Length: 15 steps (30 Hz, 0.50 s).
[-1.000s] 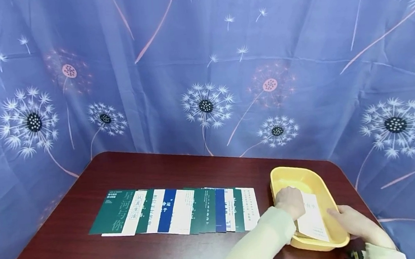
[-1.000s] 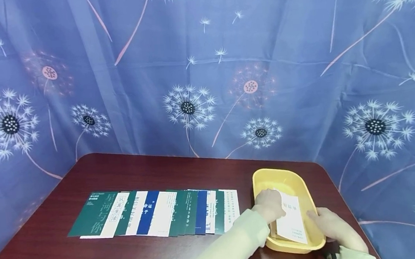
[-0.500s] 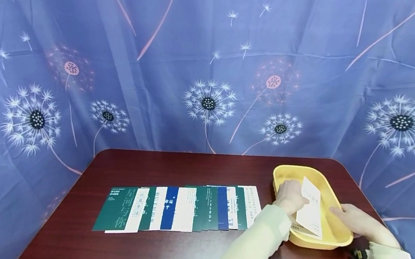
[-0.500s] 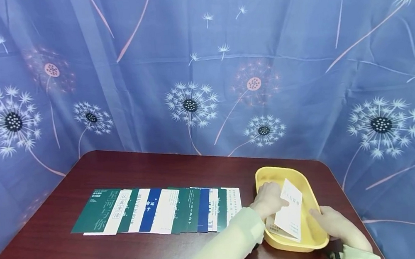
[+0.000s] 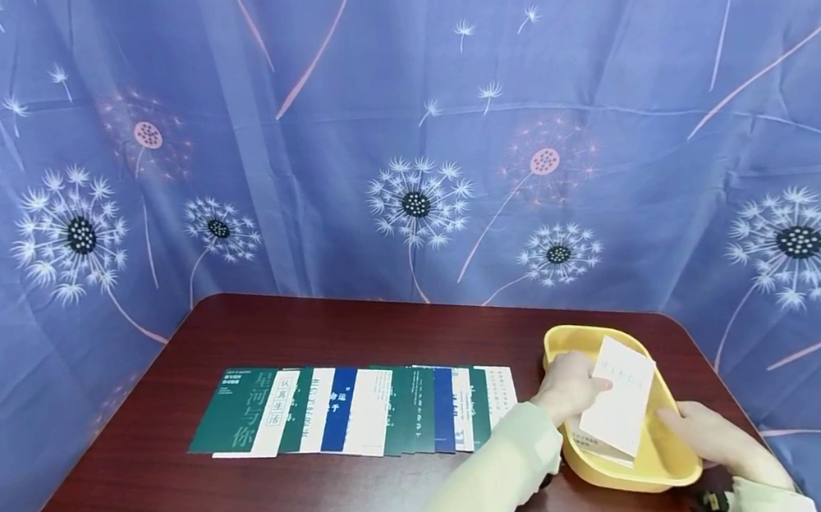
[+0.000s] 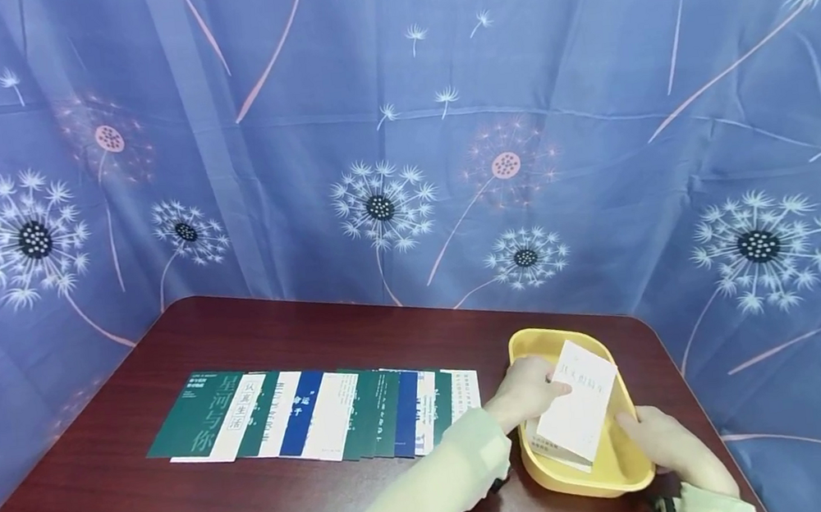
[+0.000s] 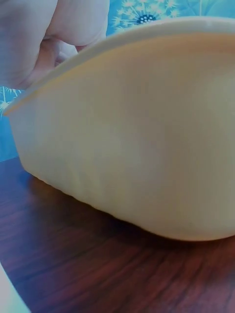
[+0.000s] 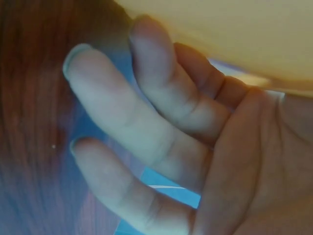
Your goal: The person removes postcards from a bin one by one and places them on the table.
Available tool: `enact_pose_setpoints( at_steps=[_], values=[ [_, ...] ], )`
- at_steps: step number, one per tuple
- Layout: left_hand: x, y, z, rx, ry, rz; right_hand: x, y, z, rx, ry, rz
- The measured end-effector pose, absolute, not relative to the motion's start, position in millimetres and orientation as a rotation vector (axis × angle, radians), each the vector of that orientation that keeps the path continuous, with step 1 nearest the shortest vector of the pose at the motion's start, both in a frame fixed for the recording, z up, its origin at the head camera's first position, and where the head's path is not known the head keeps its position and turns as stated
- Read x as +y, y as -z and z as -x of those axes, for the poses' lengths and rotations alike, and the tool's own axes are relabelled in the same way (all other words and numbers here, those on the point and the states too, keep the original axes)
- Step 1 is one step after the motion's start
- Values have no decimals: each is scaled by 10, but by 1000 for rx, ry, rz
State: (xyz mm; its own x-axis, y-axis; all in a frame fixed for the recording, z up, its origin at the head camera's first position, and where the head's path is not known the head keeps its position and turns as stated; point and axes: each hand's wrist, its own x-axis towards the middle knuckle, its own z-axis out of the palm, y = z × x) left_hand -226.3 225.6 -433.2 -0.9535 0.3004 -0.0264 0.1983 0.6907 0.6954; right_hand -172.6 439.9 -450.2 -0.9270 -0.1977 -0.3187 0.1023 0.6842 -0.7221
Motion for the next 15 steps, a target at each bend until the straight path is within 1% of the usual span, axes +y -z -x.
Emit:
enact_pose_setpoints(
  at_steps=[9,15],
  values=[
    [2043,4346,2309,2632,-1353,-440,4322,4483,1739,2667,1002,-32],
    [1790,4306,2319,2453,-1544,-460,4308,4478,1740,2676,973,-52]
  ],
)
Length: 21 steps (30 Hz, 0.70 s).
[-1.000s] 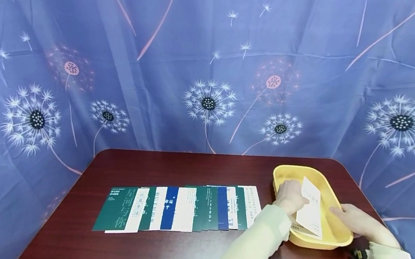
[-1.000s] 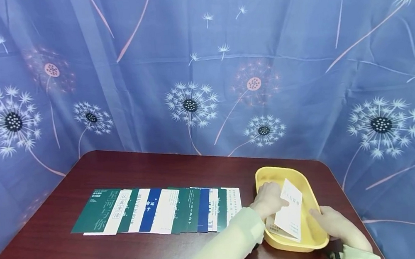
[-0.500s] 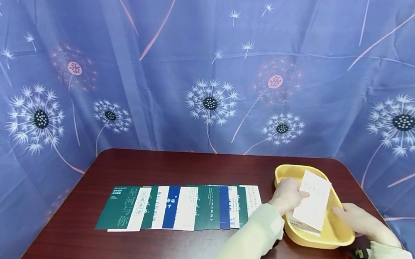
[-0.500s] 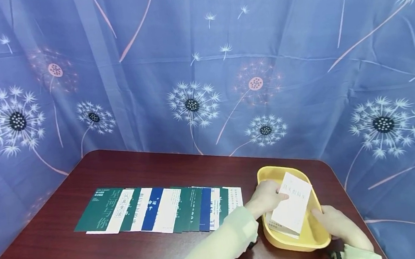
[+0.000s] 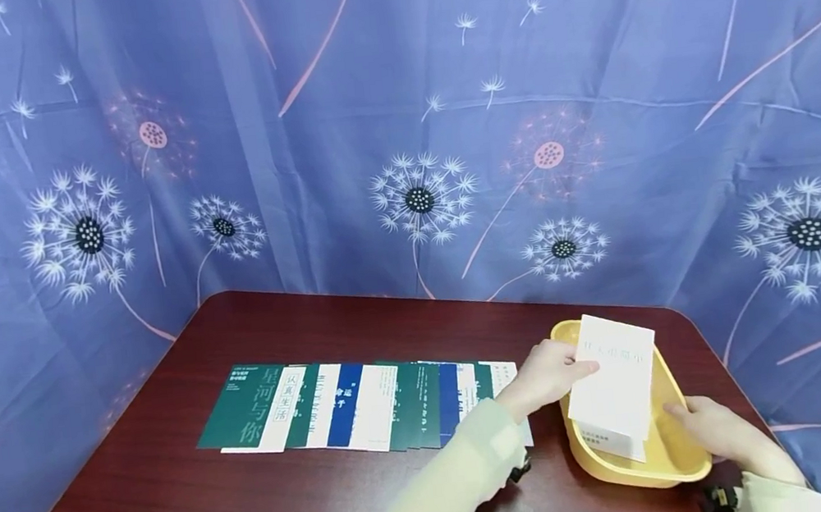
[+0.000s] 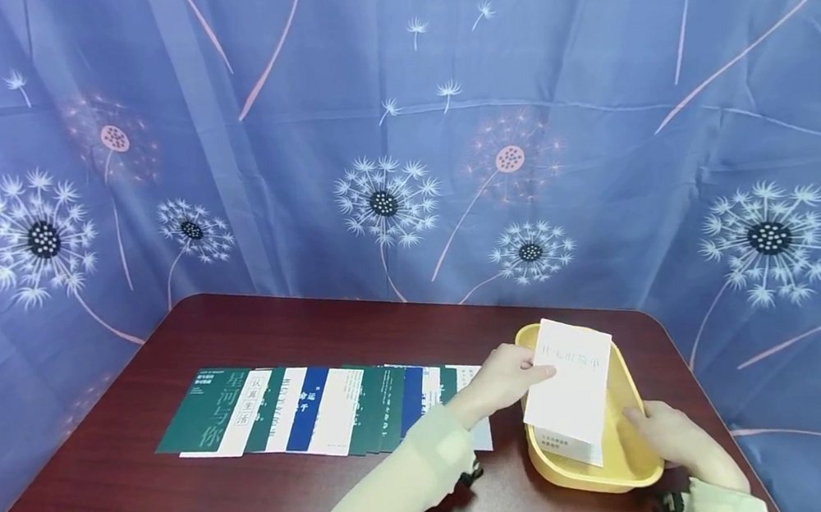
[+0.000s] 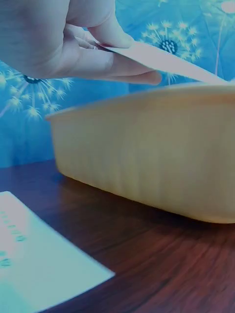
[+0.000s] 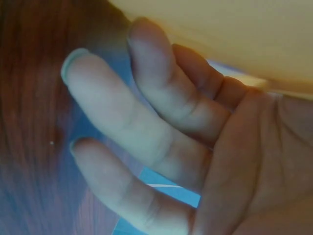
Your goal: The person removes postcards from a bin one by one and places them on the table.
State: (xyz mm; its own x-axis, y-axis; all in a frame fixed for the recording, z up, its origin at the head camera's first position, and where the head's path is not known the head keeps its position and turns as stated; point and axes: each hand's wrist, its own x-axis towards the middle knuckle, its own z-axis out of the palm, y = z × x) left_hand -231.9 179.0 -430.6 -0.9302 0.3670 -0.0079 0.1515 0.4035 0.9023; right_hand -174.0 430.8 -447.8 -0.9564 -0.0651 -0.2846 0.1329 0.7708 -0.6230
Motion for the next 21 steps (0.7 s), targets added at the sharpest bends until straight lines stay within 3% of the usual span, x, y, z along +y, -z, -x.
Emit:
enact_pose_setpoints(
  at_steps=[11,21],
  values=[
    [1132,4334,2294,2304,-1701,-449,4296,4478,1722,2633,1044,-108],
    [525,4320,2094,2244,-1756,-590,4325,4492,1727,2579,1069,-96]
  ],
)
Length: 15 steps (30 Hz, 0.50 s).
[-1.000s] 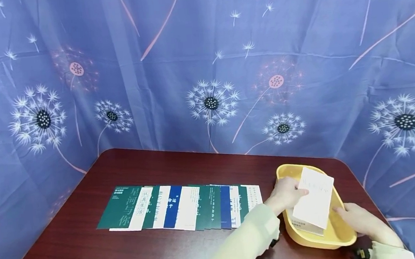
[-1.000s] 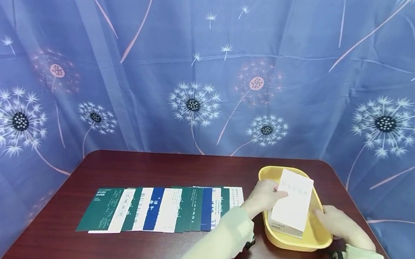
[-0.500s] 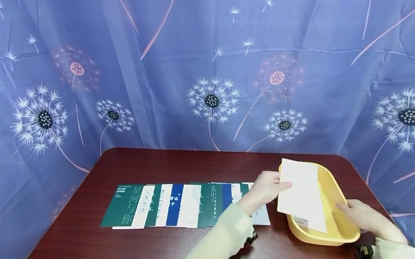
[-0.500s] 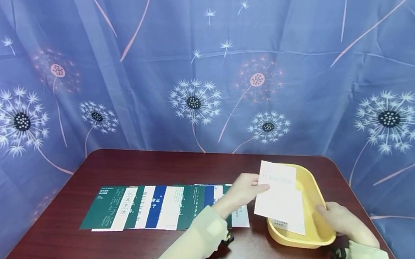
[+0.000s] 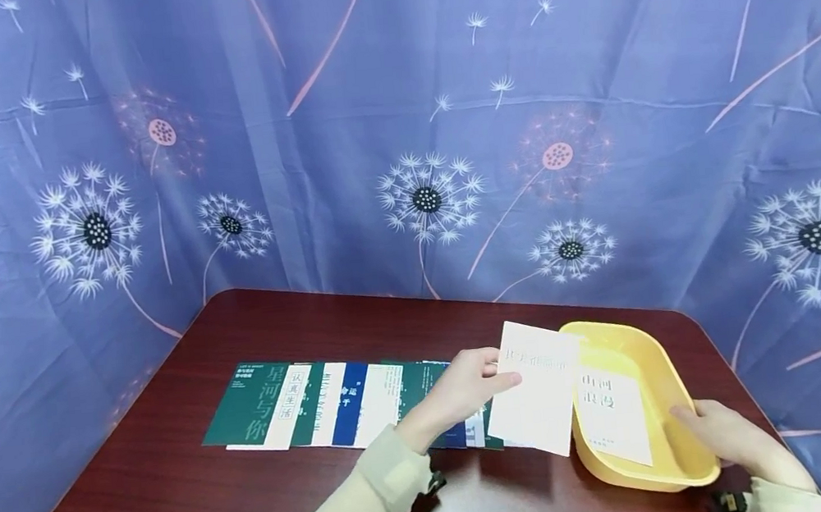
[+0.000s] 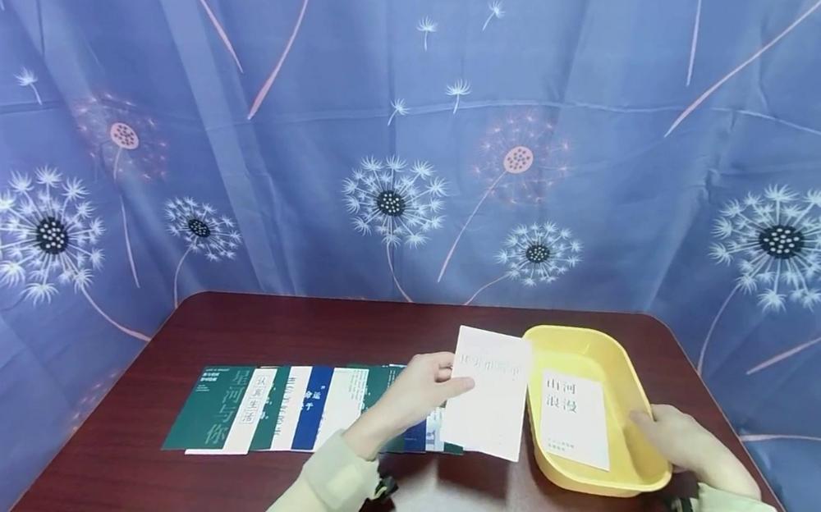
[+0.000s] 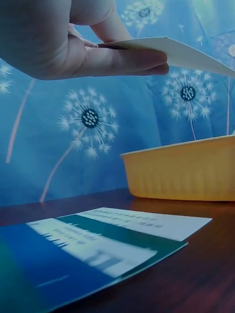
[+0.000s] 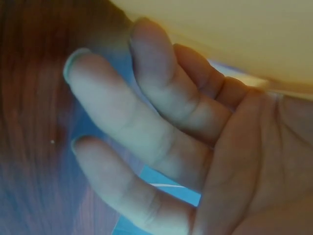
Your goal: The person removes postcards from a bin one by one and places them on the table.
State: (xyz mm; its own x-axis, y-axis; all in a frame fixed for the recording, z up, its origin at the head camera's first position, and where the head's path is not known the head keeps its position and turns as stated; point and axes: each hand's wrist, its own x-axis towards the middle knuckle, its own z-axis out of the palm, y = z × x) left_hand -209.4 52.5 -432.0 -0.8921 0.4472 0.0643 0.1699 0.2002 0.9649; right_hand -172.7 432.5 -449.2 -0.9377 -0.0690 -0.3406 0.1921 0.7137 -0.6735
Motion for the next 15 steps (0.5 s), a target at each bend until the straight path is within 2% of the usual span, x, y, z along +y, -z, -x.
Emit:
enact_pose_setpoints(
  at_steps=[15],
  values=[
    [-168,4442,2071,2203,-1819,-511,4394,4473,1735,2483,1118,23]
  ],
)
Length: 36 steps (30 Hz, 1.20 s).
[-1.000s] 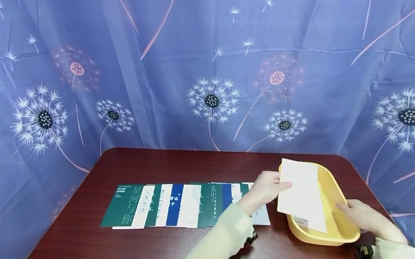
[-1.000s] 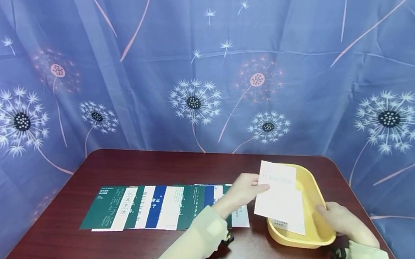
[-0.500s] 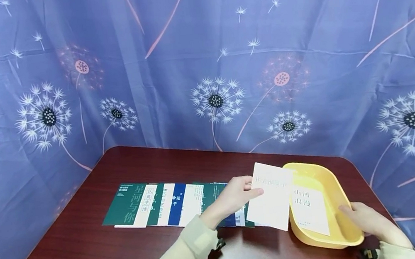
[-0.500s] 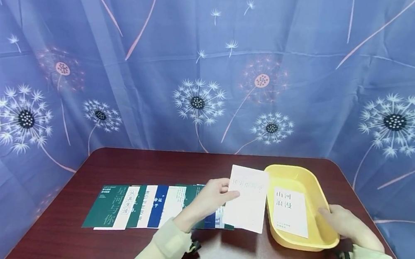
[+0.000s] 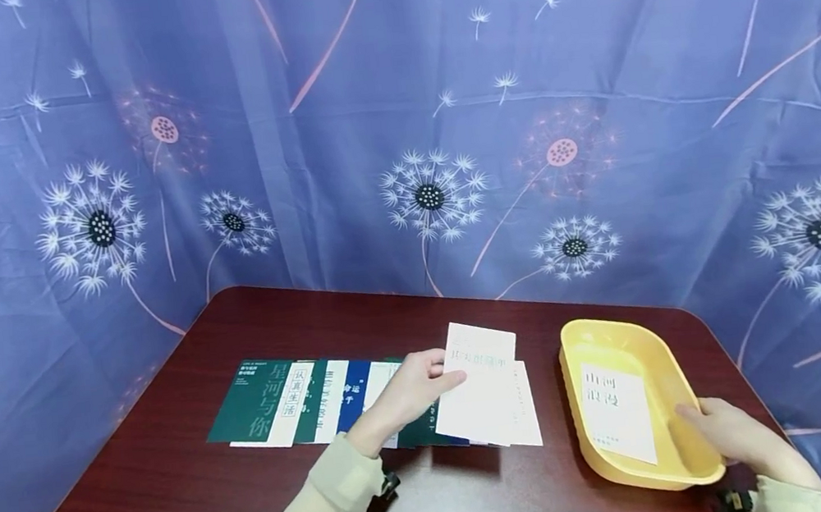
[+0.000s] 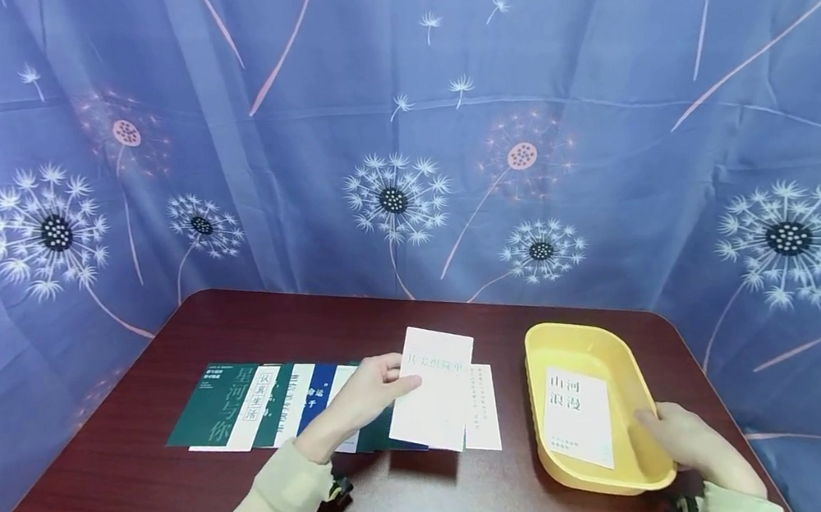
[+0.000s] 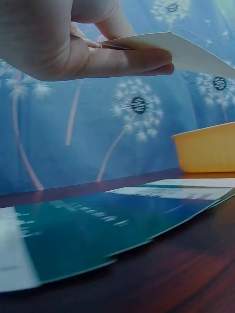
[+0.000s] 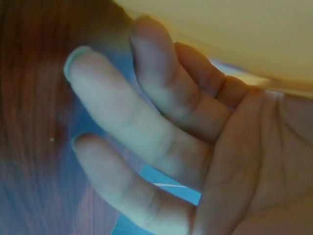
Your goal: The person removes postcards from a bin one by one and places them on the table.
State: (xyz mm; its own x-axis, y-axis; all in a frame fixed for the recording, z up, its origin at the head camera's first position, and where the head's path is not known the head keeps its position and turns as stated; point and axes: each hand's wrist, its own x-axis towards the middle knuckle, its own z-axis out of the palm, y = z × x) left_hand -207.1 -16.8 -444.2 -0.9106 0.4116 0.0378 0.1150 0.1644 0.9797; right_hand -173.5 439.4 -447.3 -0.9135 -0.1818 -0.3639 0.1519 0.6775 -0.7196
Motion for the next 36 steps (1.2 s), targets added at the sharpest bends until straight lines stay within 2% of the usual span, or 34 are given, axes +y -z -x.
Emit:
enact_pose_setpoints(
  at_steps=[6,12,19,23,36],
  values=[
    [-499,4422,2109,2249,-1838,-422,4361,4477,1732,2528,1076,-35],
    [-948,4398,2128,2325,-1878,-339,4390,4499,1722,2506,1112,21],
    [-1501,4335,2089,2483,-1737,-177,4392,4500,1717,2524,1092,-49],
    [-1760,4284,2070,2544,-1655,-182,4393,4494,1695,2557,1055,-109],
    [-2601,4069,1865,2631,-1407,-96,4388,4477,1740,2483,1127,-9]
  ],
)
